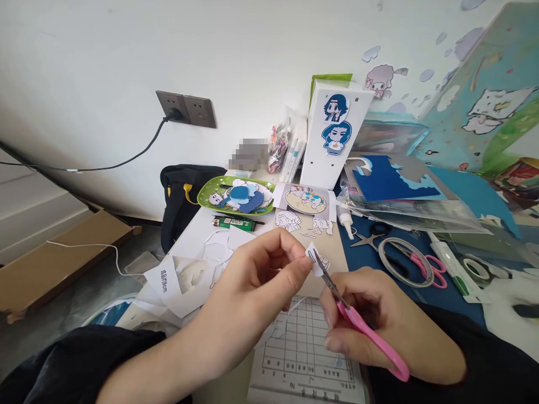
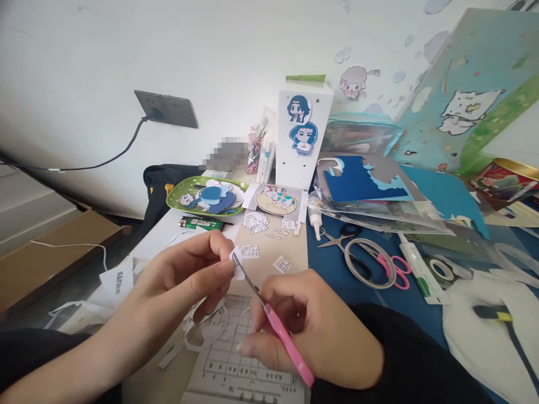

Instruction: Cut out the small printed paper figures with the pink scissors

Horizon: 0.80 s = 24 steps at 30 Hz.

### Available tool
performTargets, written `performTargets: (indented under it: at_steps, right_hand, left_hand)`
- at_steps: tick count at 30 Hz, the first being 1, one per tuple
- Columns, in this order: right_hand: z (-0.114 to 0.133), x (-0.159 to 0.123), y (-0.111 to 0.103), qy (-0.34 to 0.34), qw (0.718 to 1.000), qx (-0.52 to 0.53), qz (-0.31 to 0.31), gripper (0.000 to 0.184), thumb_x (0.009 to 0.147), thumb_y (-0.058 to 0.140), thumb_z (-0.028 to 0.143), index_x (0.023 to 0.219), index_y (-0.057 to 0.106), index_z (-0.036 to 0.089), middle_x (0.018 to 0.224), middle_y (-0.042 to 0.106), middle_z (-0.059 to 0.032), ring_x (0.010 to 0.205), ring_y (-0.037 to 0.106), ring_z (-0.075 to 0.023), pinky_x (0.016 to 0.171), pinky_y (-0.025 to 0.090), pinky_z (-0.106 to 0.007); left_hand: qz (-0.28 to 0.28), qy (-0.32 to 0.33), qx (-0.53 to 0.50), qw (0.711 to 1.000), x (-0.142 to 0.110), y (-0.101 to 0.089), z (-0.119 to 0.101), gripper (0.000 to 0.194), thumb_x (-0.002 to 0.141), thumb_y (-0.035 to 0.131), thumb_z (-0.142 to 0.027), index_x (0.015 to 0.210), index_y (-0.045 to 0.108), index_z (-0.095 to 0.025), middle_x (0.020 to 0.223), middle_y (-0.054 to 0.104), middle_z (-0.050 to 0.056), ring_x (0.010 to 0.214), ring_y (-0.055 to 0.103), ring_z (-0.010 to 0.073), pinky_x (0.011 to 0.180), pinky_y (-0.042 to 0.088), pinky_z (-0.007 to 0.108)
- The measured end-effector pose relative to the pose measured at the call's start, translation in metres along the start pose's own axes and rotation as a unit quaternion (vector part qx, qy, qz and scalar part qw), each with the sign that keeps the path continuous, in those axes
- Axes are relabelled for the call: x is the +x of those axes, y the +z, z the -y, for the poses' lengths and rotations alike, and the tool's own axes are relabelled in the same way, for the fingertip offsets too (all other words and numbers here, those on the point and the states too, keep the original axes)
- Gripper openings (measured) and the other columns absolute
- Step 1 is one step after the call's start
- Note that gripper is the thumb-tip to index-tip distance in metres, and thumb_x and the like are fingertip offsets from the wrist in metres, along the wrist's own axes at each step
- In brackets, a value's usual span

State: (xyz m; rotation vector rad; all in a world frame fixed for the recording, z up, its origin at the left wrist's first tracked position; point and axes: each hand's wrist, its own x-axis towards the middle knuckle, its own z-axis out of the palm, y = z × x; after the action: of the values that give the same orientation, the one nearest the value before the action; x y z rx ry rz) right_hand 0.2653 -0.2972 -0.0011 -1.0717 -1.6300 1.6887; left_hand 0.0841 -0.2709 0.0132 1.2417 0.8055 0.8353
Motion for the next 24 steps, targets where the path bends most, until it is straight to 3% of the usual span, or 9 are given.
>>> performTargets:
  at_steps: [7,15,24]
  right_hand:
    - [0.0009,0.0005,0.0013,-0.028,0.994,-0.106,-0.03,0.003,0.071,0.058,0.011,0.069,0.058,0.013,0.053,0.045,0.0047,0.045,0.04,-0.0058,0.042,0.032,-0.017]
    - [-0.0006,-0.0014,-0.0007,-0.021,0.983,-0.177,-0.045,0.012,0.07,0.054,0.011,0.073,0.066,0.013,0.051,0.045,0.0039,0.042,0.036,-0.0053,0.039,0.027,-0.017]
    - [0.0006,-0.002,-0.0005,-0.03,0.98,-0.189,-0.048,0.016,0.069,0.052,0.009,0.075,0.067,0.013,0.05,0.041,0.0048,0.041,0.031,-0.0046,0.038,0.023,-0.018]
  left_hand:
    - [0.001,-0.008,-0.009,1.0,0.0005,0.0005,-0.0009,0.016,0.084,0.055,-0.027,0.072,0.05,-0.018,0.052,0.042,-0.008,0.044,0.036,0.0031,0.04,0.029,0.012]
    - [0.009,-0.017,-0.007,1.0,-0.0004,-0.0021,-0.0005,0.016,0.084,0.056,-0.028,0.072,0.051,-0.018,0.053,0.043,-0.008,0.043,0.036,0.0021,0.039,0.029,0.01]
    - [0.02,-0.026,0.002,0.999,0.0003,-0.0043,-0.0005,0.018,0.085,0.055,-0.029,0.072,0.05,-0.018,0.052,0.042,-0.009,0.043,0.035,0.0021,0.038,0.029,0.009]
